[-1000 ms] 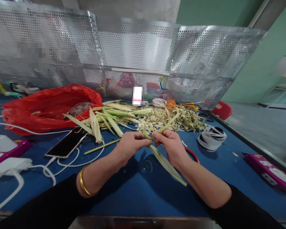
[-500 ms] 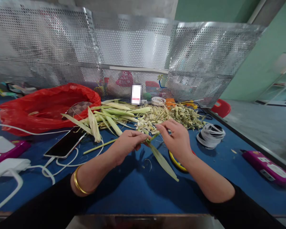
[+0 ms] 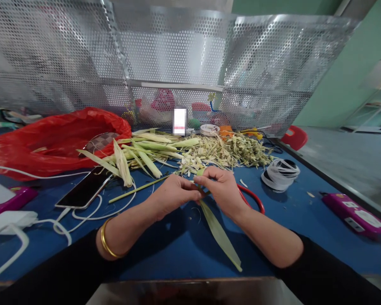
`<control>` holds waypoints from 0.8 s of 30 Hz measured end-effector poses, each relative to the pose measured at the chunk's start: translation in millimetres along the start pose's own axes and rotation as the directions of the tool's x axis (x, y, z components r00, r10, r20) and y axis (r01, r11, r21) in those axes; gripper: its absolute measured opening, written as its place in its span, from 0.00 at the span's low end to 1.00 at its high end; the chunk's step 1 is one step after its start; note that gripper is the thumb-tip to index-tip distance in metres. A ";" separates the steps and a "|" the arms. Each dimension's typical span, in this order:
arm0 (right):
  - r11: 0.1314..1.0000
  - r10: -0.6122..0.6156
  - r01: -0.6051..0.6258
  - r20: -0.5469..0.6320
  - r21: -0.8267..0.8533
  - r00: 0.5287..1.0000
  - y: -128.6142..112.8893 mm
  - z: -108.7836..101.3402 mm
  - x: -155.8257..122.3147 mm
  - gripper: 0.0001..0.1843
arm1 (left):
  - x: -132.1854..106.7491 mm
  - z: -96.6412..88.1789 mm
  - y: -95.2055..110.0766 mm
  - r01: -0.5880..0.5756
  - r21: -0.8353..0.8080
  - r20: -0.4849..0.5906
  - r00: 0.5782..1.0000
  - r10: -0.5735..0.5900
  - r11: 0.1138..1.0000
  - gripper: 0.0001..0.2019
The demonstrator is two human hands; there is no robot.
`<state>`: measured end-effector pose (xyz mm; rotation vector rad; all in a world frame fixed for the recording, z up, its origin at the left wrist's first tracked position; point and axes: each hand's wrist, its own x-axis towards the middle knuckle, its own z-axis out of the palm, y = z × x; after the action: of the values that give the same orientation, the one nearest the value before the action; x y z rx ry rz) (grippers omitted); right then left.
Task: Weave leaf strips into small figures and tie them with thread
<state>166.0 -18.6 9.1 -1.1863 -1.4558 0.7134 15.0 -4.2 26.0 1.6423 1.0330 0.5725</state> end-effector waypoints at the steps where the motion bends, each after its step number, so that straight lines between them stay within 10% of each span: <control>1: 1.000 -0.009 0.009 -0.007 -0.010 1.000 0.2 1.0 -0.7 0.13 | 0.0 0.0 -0.5 -0.002 0.004 0.011 1.000 0.002 1.000 0.10; 13: 0.860 -0.297 0.276 0.019 -0.428 0.955 -12.0 -31.0 15.0 0.16 | 2.9 -5.1 -2.2 0.058 -0.375 -0.078 0.993 -0.094 0.925 0.16; 24: 0.631 -0.334 0.528 0.415 -0.569 0.846 -4.8 -16.0 4.4 0.13 | 9.1 -0.1 -7.9 -0.072 -0.406 -0.383 0.919 -0.097 0.911 0.10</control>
<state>180.3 -18.7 19.0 -1.1921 -2.2558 -0.0299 16.9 4.1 17.4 1.1641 1.1163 1.0713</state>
